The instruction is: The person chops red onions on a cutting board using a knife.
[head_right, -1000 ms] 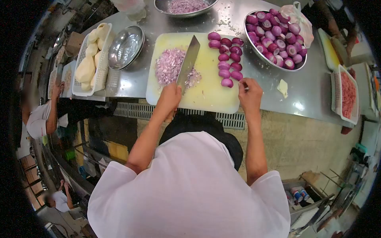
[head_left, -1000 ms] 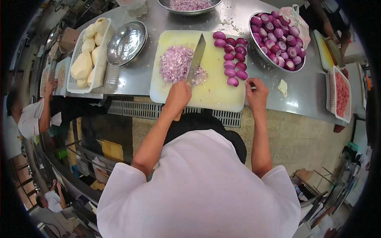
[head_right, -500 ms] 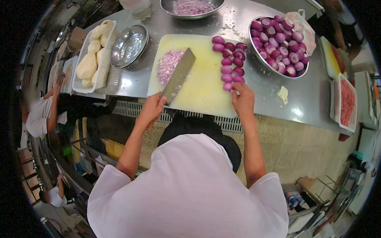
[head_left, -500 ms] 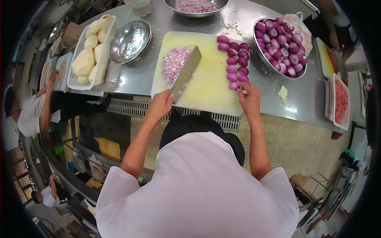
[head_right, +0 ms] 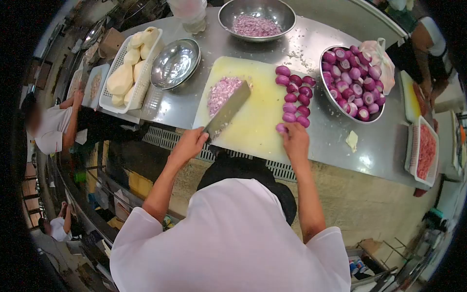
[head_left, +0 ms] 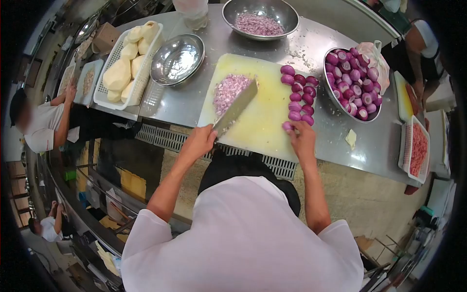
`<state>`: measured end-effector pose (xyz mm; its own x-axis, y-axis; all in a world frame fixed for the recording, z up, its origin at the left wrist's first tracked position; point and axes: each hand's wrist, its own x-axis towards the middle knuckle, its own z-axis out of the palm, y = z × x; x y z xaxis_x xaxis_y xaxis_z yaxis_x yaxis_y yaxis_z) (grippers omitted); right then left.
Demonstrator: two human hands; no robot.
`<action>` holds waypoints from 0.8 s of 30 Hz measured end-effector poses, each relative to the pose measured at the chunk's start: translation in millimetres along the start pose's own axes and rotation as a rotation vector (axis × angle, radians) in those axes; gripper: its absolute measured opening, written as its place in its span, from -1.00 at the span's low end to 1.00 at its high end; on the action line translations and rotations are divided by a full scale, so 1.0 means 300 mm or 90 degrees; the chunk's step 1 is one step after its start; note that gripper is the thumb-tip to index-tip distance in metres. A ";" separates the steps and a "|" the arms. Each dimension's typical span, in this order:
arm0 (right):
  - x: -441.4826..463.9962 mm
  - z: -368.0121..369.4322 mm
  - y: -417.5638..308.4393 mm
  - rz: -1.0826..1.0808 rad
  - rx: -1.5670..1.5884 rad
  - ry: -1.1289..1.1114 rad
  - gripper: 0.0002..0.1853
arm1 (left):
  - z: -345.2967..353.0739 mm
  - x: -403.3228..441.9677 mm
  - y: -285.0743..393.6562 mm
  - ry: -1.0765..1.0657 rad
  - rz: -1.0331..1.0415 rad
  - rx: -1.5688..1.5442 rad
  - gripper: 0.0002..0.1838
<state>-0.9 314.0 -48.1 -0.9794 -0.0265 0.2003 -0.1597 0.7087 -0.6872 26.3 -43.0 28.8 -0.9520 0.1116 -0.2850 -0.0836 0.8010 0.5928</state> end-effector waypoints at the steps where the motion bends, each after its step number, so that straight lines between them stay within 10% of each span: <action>1: 0.007 0.029 -0.022 0.001 -0.002 0.000 -0.72 | -0.012 0.004 0.033 0.026 -0.003 0.003 -0.73; 24: 0.193 0.218 -0.179 -0.176 -0.032 -0.154 -0.72 | 0.189 0.077 0.209 0.021 -0.036 -0.098 -0.72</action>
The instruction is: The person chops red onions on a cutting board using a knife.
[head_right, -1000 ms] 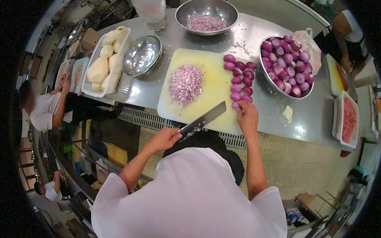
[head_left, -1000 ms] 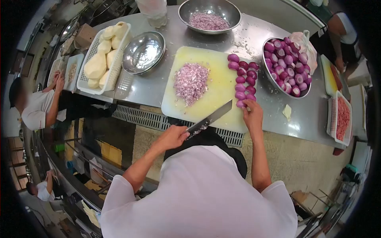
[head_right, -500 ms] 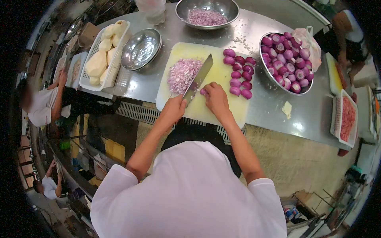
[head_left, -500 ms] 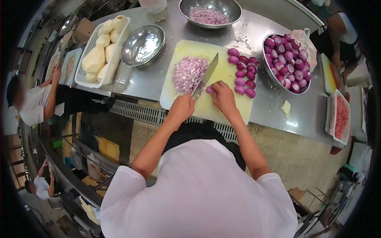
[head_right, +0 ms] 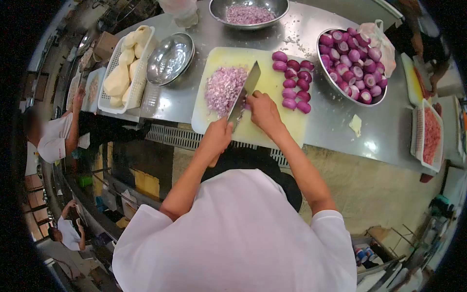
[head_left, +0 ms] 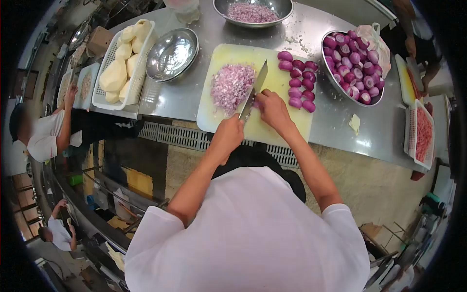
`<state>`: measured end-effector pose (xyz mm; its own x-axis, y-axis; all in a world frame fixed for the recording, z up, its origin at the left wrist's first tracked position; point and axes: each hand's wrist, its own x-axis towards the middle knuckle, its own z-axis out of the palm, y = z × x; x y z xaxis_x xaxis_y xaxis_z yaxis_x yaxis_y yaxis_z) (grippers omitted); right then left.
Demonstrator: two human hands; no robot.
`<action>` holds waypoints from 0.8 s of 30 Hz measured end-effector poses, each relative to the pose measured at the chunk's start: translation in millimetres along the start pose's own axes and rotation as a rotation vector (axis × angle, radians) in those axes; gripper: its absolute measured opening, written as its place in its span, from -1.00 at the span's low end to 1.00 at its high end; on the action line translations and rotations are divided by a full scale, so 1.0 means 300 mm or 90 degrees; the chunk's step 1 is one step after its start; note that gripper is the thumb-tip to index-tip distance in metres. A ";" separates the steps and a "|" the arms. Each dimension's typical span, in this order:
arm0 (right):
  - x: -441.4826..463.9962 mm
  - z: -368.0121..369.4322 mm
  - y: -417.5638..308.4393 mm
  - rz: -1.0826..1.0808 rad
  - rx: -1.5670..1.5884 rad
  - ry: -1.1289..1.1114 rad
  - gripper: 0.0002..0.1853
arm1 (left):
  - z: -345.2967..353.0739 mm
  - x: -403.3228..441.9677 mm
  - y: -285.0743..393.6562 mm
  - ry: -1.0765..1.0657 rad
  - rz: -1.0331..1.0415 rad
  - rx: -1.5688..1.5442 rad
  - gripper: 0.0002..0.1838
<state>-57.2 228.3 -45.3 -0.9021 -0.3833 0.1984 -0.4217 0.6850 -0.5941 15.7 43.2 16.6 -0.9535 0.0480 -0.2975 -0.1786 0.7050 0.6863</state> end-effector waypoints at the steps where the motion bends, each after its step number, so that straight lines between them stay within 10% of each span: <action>1: -0.005 -0.001 -0.002 0.001 -0.010 -0.008 -0.72 | 0.022 0.011 -0.009 -0.002 0.007 -0.009 -0.72; 13: -0.019 0.002 0.015 0.000 0.039 0.020 -0.76 | -0.077 -0.034 0.116 -0.067 -0.100 -0.053 -0.76; 24: -0.019 0.004 0.022 -0.008 0.059 0.058 -0.83 | 0.025 -0.017 0.028 0.063 0.071 0.008 -0.75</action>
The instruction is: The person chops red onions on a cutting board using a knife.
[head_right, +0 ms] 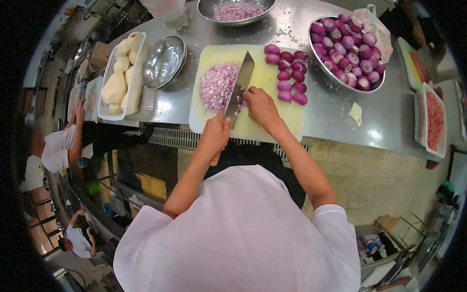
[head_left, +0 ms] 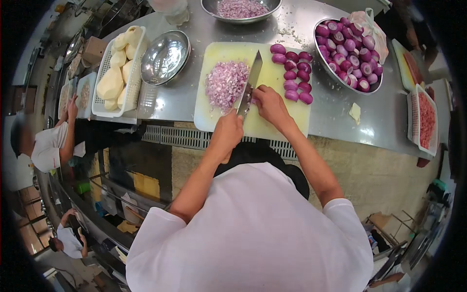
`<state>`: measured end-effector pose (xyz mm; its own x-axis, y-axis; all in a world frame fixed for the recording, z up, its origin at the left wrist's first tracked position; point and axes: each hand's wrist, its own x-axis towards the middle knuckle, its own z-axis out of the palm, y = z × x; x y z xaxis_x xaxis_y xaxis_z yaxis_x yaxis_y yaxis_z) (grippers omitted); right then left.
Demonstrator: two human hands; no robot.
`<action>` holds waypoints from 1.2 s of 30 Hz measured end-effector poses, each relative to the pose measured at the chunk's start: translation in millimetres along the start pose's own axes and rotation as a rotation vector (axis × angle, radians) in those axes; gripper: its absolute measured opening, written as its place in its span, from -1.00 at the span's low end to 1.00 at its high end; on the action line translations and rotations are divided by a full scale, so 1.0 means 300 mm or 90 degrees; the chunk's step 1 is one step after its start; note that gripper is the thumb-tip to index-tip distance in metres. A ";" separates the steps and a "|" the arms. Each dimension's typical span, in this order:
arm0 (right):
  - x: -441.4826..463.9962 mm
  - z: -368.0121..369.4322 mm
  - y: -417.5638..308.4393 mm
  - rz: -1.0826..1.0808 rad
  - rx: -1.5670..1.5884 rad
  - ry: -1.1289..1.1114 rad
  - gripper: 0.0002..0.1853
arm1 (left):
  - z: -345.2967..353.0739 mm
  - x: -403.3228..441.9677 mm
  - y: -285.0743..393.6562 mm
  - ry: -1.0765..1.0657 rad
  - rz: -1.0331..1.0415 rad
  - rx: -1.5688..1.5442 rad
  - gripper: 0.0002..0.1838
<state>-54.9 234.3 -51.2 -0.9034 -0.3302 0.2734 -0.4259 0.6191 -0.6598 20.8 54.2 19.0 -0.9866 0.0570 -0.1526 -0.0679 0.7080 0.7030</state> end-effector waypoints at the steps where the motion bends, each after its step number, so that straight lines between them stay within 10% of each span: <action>1: -0.010 0.002 0.001 -0.006 0.002 -0.001 -0.84 | 0.026 0.017 -0.034 -0.004 -0.004 0.000 -0.75; 36: -0.045 0.034 -0.011 0.048 0.057 0.104 -0.90 | 0.032 0.052 -0.015 -0.058 0.005 0.091 -0.73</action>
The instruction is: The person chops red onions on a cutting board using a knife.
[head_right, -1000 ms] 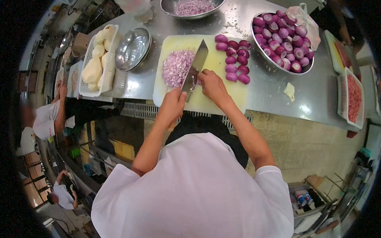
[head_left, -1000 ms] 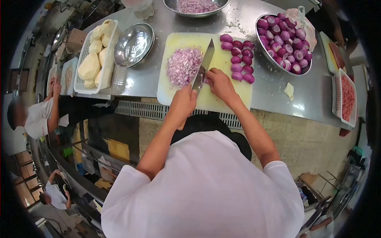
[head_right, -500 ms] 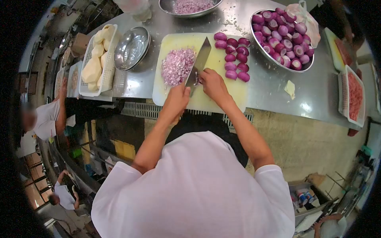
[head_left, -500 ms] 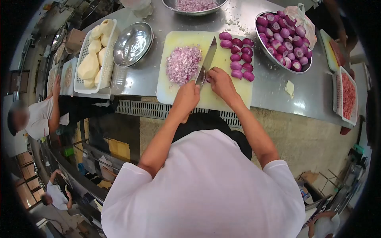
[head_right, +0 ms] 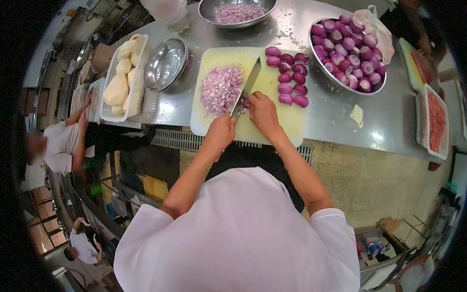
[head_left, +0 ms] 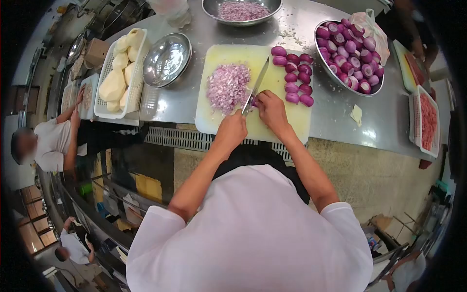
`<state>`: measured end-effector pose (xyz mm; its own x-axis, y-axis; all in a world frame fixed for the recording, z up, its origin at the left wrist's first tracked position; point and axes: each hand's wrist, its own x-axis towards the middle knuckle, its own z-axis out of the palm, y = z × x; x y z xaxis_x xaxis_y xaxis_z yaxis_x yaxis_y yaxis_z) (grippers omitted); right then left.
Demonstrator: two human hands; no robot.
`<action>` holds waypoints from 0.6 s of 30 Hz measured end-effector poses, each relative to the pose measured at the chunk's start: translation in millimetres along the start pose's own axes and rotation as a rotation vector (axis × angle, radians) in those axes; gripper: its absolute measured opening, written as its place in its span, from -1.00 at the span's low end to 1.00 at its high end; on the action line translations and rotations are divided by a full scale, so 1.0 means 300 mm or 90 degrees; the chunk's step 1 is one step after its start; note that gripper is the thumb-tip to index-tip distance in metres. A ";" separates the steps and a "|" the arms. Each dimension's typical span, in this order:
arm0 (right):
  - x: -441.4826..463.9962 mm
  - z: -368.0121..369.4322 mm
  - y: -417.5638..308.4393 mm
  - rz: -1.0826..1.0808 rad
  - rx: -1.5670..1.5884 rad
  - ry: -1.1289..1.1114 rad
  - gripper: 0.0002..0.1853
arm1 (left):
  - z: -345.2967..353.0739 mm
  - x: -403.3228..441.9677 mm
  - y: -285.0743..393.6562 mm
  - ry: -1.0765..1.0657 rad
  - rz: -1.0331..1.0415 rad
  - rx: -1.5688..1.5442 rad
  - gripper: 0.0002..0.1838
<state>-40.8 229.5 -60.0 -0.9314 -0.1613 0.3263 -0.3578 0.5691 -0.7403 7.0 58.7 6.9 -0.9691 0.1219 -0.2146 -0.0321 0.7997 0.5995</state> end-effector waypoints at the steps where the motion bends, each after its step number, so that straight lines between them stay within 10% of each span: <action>1: 0.004 0.005 0.003 -0.002 0.006 0.011 -0.91 | -0.014 -0.006 0.000 0.003 -0.002 -0.002 -0.73; 18: -0.005 -0.002 0.016 -0.005 0.041 -0.008 -0.86 | 0.016 0.029 0.019 0.012 -0.029 -0.078 -0.75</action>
<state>-41.1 233.1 -63.7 -0.9290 -0.1757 0.3258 -0.3688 0.5149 -0.7739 -0.5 67.2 4.9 -0.9704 0.0750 -0.2295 -0.1047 0.7258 0.6799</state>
